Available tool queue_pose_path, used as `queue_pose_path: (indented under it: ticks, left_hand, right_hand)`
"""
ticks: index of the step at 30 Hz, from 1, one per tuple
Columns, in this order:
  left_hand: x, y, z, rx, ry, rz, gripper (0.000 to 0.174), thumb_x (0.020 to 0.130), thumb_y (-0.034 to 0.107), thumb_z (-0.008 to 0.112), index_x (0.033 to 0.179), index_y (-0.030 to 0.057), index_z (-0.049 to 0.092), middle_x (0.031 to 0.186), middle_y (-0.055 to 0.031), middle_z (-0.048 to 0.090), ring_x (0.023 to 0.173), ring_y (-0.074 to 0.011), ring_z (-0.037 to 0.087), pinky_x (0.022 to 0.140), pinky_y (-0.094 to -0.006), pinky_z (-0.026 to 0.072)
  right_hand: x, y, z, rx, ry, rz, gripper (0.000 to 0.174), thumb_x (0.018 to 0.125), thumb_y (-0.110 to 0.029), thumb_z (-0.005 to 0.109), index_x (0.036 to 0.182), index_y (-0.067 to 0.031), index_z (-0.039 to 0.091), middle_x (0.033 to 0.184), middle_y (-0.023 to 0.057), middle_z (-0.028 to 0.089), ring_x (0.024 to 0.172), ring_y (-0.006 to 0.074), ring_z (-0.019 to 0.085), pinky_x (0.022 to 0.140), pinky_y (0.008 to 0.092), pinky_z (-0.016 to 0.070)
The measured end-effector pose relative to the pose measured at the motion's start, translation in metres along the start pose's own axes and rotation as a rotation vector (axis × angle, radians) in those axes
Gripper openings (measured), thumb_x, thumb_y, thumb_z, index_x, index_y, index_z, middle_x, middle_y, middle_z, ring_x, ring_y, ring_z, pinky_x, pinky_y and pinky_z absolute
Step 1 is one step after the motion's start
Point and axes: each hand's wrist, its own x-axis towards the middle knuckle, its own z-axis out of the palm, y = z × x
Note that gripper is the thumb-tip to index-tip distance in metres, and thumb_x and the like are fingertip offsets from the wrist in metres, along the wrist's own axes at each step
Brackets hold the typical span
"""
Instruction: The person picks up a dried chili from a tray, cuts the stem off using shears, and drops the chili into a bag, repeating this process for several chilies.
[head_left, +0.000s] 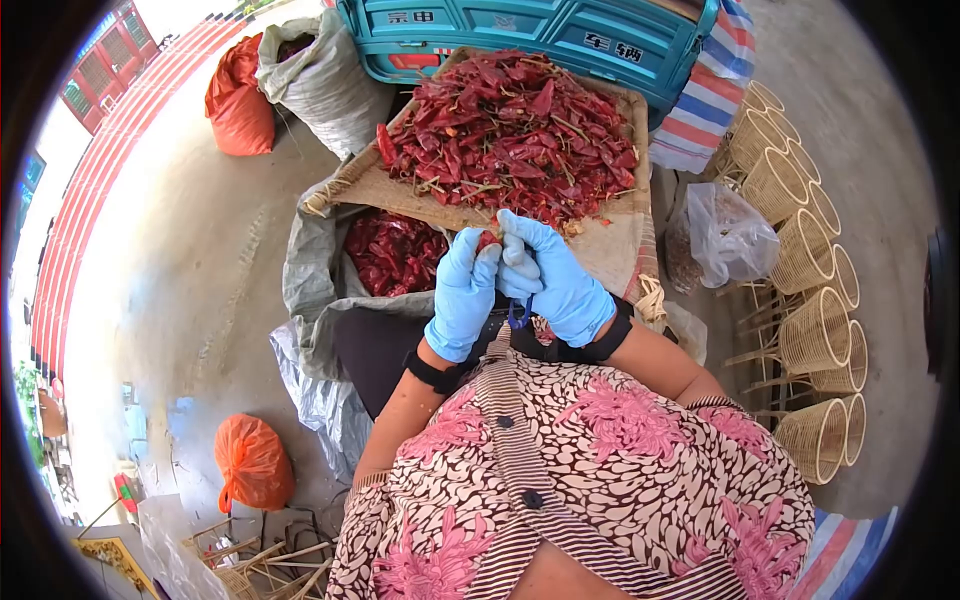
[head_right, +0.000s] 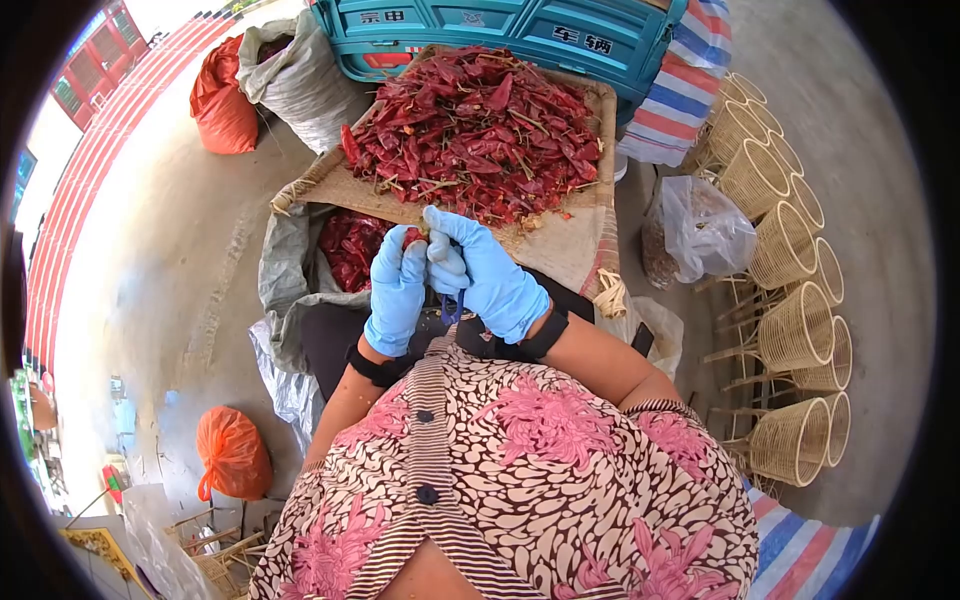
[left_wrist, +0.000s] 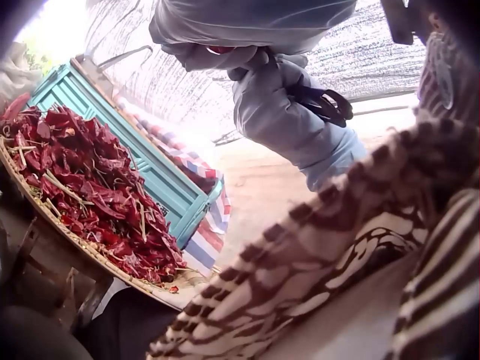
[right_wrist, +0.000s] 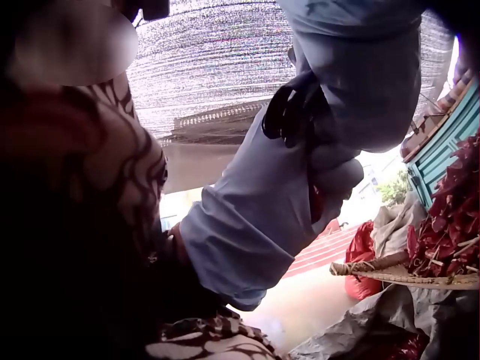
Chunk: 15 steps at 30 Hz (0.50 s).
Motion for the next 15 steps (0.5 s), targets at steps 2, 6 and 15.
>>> queue_pose_path:
  ticks: [2,6,15]
  left_hand:
    - [0.001,0.009,-0.001,-0.266,-0.007,-0.23,0.02,0.1,0.018,0.05,0.113,0.0032,0.055,0.078,0.0005,0.053,0.067,-0.01,0.047,0.063,-0.0246,0.0415]
    - [0.011,0.021,-0.018,-0.215,-0.016,-0.242,0.031,0.102,0.024,0.046,0.127,0.0064,0.053,0.09,-0.0004,0.06,0.074,-0.005,0.052,0.065,-0.0207,0.0433]
    - [0.015,0.024,-0.035,-0.303,-0.081,-0.301,0.03,0.101,0.017,0.046,0.129,0.0061,0.052,0.112,-0.0054,0.062,0.084,-0.0088,0.055,0.074,-0.0238,0.0466]
  right_hand:
    - [0.003,-0.011,-0.007,0.033,-0.011,0.053,0.041,0.101,-0.037,0.045,0.074,-0.0093,0.058,0.046,-0.0044,0.037,0.034,0.0085,0.028,0.037,0.0247,0.0236]
    - [-0.02,-0.031,0.011,-0.692,0.335,0.108,0.019,0.096,-0.025,0.057,0.1,-0.0064,0.058,0.073,-0.0062,0.051,0.053,0.0022,0.041,0.046,0.0189,0.0306]
    - [-0.045,-0.058,0.028,-0.807,0.086,0.128,0.042,0.102,-0.037,0.043,0.131,-0.0074,0.052,0.083,0.0021,0.061,0.07,0.0062,0.055,0.067,0.0206,0.0446]
